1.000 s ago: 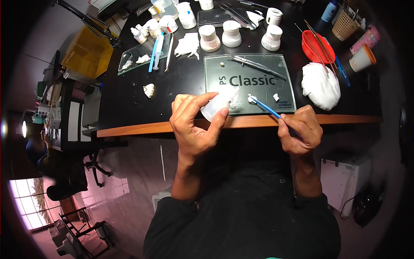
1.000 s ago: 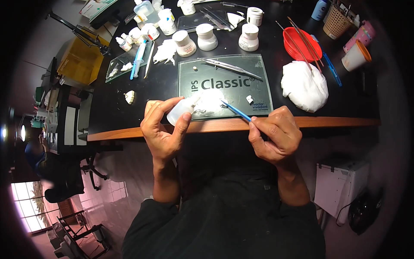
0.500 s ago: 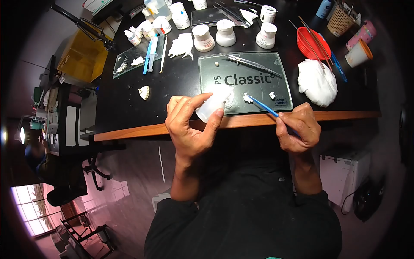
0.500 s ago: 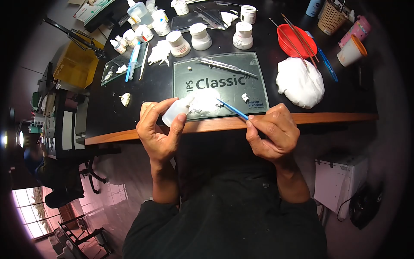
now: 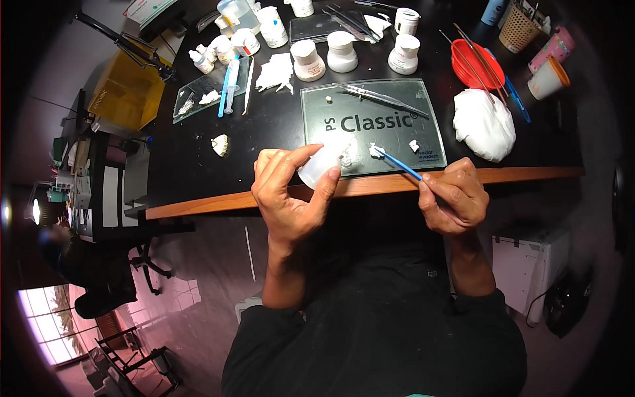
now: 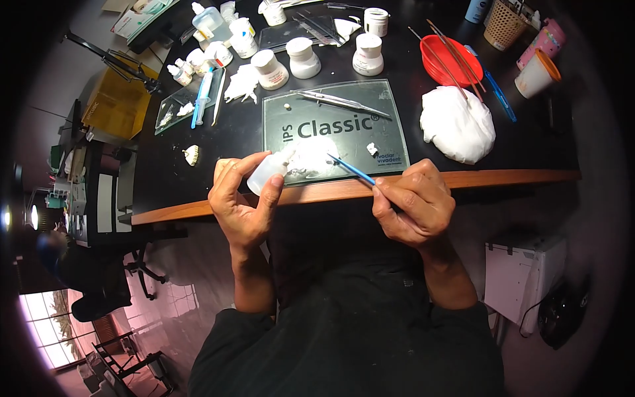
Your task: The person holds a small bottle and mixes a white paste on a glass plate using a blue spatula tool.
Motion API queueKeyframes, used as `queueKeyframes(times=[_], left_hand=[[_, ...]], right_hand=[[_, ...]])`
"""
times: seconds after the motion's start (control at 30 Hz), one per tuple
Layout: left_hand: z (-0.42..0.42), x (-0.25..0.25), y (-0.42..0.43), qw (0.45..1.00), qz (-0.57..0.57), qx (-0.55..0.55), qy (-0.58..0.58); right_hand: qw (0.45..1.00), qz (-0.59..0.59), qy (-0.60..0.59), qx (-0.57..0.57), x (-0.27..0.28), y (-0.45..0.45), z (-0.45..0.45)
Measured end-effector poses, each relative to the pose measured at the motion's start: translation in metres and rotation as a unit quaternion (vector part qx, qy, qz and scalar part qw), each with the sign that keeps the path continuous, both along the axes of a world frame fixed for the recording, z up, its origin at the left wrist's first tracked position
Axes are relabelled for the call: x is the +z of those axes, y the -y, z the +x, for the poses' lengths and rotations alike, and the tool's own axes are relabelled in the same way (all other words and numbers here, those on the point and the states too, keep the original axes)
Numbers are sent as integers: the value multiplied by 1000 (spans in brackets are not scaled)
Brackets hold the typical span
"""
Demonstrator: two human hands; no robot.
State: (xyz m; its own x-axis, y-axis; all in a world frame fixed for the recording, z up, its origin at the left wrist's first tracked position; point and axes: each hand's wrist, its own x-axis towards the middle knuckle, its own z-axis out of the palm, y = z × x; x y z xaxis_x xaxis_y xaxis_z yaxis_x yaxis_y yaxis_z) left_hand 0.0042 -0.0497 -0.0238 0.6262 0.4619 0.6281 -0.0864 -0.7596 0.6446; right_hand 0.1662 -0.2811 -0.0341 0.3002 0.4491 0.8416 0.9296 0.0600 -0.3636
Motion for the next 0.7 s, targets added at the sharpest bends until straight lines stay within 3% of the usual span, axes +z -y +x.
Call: queueKeyframes(times=[0.7], left_hand=[[0, -1, 0, 1000, 12, 0, -12]], right_hand=[[1000, 4, -8, 16, -2, 0, 1]])
